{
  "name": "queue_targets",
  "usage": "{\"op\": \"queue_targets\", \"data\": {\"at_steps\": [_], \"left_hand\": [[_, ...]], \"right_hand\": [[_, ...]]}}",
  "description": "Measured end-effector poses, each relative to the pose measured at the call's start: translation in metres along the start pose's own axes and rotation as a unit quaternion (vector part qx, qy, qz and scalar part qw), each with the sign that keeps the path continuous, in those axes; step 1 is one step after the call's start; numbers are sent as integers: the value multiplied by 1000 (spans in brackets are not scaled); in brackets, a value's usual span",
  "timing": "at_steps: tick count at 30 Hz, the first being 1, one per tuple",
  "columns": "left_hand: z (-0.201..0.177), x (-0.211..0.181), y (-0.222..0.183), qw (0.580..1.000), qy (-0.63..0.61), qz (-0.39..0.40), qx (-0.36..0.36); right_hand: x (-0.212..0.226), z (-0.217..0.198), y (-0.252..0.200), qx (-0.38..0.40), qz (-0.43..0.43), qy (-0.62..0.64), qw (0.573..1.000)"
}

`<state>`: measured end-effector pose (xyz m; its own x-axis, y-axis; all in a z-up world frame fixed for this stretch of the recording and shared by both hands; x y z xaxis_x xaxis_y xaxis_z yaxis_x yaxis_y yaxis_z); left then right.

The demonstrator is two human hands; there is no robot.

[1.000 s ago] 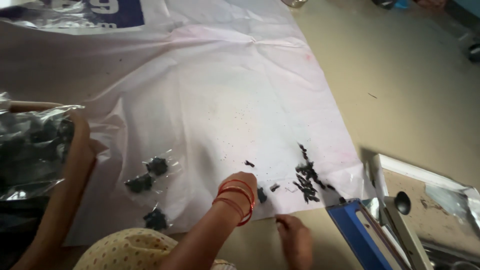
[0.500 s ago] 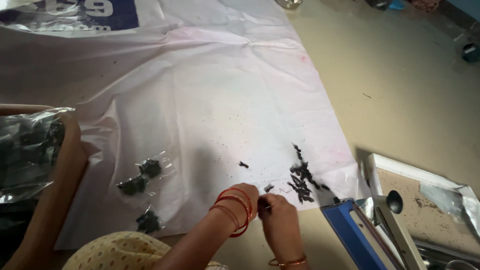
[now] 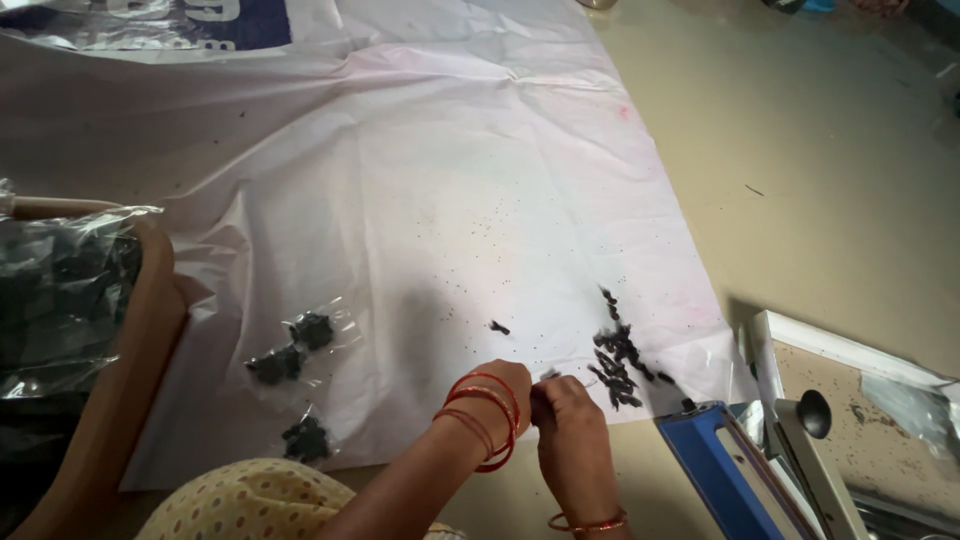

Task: The person sorts small black objects into plastic packets and then seals the packets using a machine.

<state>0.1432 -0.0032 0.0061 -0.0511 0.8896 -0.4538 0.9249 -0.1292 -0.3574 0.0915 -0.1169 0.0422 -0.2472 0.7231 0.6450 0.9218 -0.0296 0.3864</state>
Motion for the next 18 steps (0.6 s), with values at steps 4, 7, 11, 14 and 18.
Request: {"op": "queue_targets", "data": {"at_steps": [4, 7, 11, 14, 18], "left_hand": [[-14, -5, -7, 999, -1, -19, 31], [-10, -2, -1, 1000, -16, -19, -4], [-21, 10, 2, 997, -35, -52, -33], [-36, 21, 1, 998, 42, -41, -22], [-80, 26, -25, 986, -40, -129, -97]], "right_hand": [[15, -6, 1, -8, -48, -2, 999], [8, -3, 4, -33, 7, 15, 999], [-38, 1, 30, -68, 95, 6, 993], [-87, 8, 44, -88, 159, -28, 983], [-142, 54, 28, 11, 25, -124, 992]]}}
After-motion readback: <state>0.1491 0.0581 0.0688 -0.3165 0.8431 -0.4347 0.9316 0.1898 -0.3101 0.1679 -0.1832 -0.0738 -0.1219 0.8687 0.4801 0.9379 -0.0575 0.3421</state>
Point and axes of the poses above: each hand's wrist, its own y-axis towards the middle knuckle, its own z-axis out of the palm, x = y × z, the point moved 2 cm from there along y, towards the middle knuckle, and after that the axes turned 14 degrees about -x, right-handed, at the moved point
